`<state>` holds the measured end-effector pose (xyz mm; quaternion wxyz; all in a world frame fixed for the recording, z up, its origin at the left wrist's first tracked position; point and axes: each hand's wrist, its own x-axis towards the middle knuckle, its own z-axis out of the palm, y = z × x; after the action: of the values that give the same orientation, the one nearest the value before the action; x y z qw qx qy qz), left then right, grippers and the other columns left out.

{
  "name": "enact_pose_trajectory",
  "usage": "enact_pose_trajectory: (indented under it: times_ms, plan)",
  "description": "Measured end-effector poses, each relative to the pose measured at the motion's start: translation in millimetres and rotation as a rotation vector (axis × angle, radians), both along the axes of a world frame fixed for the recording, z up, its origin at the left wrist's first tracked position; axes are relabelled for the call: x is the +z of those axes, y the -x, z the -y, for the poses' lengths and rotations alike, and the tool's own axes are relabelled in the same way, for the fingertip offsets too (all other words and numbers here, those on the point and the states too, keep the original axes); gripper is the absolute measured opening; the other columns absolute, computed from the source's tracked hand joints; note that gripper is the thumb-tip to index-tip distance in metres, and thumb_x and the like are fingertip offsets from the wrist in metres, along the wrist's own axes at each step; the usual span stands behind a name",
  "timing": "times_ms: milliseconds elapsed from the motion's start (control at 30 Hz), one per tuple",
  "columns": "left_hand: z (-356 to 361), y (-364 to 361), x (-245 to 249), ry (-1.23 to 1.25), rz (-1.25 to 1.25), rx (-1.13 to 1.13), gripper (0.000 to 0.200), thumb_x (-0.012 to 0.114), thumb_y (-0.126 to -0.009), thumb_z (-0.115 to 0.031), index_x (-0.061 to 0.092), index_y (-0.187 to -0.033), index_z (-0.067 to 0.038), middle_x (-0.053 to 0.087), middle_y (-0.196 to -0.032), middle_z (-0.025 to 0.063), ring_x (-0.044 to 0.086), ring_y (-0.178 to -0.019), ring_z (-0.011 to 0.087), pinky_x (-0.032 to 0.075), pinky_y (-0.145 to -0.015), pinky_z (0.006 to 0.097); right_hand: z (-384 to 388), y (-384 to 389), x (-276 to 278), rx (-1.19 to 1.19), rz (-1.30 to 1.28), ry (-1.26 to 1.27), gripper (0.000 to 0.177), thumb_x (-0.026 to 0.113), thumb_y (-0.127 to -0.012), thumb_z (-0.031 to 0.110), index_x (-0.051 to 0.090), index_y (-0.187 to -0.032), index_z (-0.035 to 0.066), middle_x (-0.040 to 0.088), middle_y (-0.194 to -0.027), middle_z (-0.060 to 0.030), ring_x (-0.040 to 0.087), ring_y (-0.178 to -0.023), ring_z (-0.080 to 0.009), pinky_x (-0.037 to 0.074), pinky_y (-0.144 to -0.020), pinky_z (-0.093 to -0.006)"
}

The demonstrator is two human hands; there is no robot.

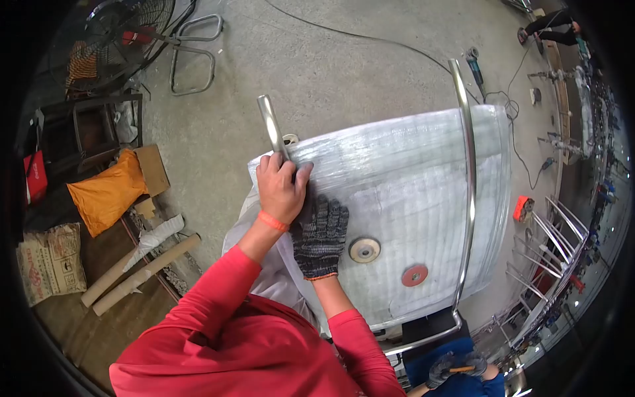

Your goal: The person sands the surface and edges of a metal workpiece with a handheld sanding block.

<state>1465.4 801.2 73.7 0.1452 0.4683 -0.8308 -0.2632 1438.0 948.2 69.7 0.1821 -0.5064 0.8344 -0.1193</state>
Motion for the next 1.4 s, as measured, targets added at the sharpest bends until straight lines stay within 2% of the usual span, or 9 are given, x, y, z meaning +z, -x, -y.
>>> enact_pose_trajectory:
  times_ms: [100, 233, 400, 600, 733, 900, 1100, 1267, 1400]
  plan:
    - [13, 20, -11, 0.078, 0.082, 0.144, 0.033, 0.078, -0.077, -0.029, 0.063, -0.096, -0.006, 0.054, -0.100, 0.0145, 0.050, -0.095, 0.0344, 0.038, -0.084, 0.0450, 0, 2, 2, 0.012, 0.004, 0.065, 0.060, 0.057, -0.091, 0.036, 0.046, -0.140, 0.002, 0.047, -0.140, -0.0234, 0.040, -0.133, -0.0438, 0.023, -0.112, -0.0633]
    - [84, 38, -26, 0.340, 0.057, 0.202, 0.056, 0.073, -0.083, -0.034, 0.053, -0.130, -0.011, 0.051, -0.130, 0.0188, 0.044, -0.124, 0.0407, 0.031, -0.103, 0.0543, 0, 5, 3, 0.012, 0.023, 0.026, 0.064, 0.065, -0.086, 0.040, 0.051, -0.138, 0.006, 0.043, -0.145, -0.0208, 0.038, -0.135, -0.0434, 0.025, -0.113, -0.0631]
    - [164, 60, -41, 0.388, 0.181, 0.276, 0.062, 0.069, -0.086, -0.040, 0.049, -0.135, -0.009, 0.042, -0.145, 0.0204, 0.037, -0.133, 0.0456, 0.027, -0.109, 0.0577, -3, 6, 0, -0.013, 0.032, 0.057, 0.064, 0.065, -0.087, 0.042, 0.051, -0.139, 0.007, 0.042, -0.147, -0.0190, 0.035, -0.137, -0.0427, 0.024, -0.113, -0.0630]
    - [80, 41, -35, 0.202, 0.140, 0.260, 0.082, 0.070, -0.085, -0.045, 0.034, -0.147, -0.005, 0.036, -0.149, 0.0253, 0.034, -0.136, 0.0451, 0.020, -0.112, 0.0624, -4, 6, 1, 0.008, 0.048, -0.008, 0.063, 0.063, -0.089, 0.042, 0.051, -0.140, 0.008, 0.042, -0.149, -0.0184, 0.033, -0.139, -0.0422, 0.023, -0.113, -0.0632]
    - [170, 61, -45, 0.314, 0.103, 0.311, 0.086, 0.070, -0.084, -0.046, 0.031, -0.149, -0.004, 0.033, -0.150, 0.0266, 0.030, -0.139, 0.0470, 0.018, -0.113, 0.0632, -7, 4, -3, -0.007, 0.046, 0.018, 0.062, 0.062, -0.090, 0.043, 0.051, -0.140, 0.008, 0.041, -0.149, -0.0184, 0.033, -0.140, -0.0421, 0.023, -0.113, -0.0632]
    - [93, 41, -31, 0.178, 0.245, 0.254, 0.091, 0.067, -0.084, -0.053, 0.029, -0.149, -0.003, 0.029, -0.151, 0.0295, 0.028, -0.139, 0.0502, 0.017, -0.112, 0.0659, -7, 4, 0, 0.001, 0.054, -0.018, 0.063, 0.063, -0.089, 0.043, 0.051, -0.140, 0.008, 0.040, -0.150, -0.0176, 0.030, -0.142, -0.0415, 0.023, -0.113, -0.0636]
    - [202, 63, -54, 0.236, 0.092, 0.356, 0.100, 0.069, -0.081, -0.055, 0.023, -0.152, -0.002, 0.026, -0.153, 0.0297, 0.025, -0.141, 0.0507, 0.014, -0.113, 0.0665, -7, 3, -1, -0.022, 0.066, -0.007, 0.062, 0.065, -0.088, 0.040, 0.052, -0.139, 0.007, 0.040, -0.150, -0.0176, 0.030, -0.142, -0.0420, 0.023, -0.113, -0.0639]
    - [106, 44, -32, 0.193, 0.196, 0.293, 0.097, 0.067, -0.084, -0.053, 0.021, -0.151, 0.000, 0.028, -0.152, 0.0304, 0.027, -0.139, 0.0502, 0.016, -0.113, 0.0659, -3, 5, 2, 0.010, 0.059, 0.018, 0.064, 0.065, -0.088, 0.038, 0.049, -0.139, 0.003, 0.040, -0.149, -0.0211, 0.029, -0.141, -0.0451, 0.019, -0.114, -0.0652]
    - [153, 53, -44, 0.165, 0.121, 0.301, 0.099, 0.069, -0.083, -0.052, 0.020, -0.152, 0.000, 0.029, -0.152, 0.0294, 0.026, -0.141, 0.0483, 0.015, -0.114, 0.0643, -3, 4, 2, 0.000, 0.057, 0.015, 0.063, 0.066, -0.087, 0.037, 0.051, -0.137, 0.003, 0.042, -0.147, -0.0220, 0.031, -0.140, -0.0462, 0.020, -0.113, -0.0654]
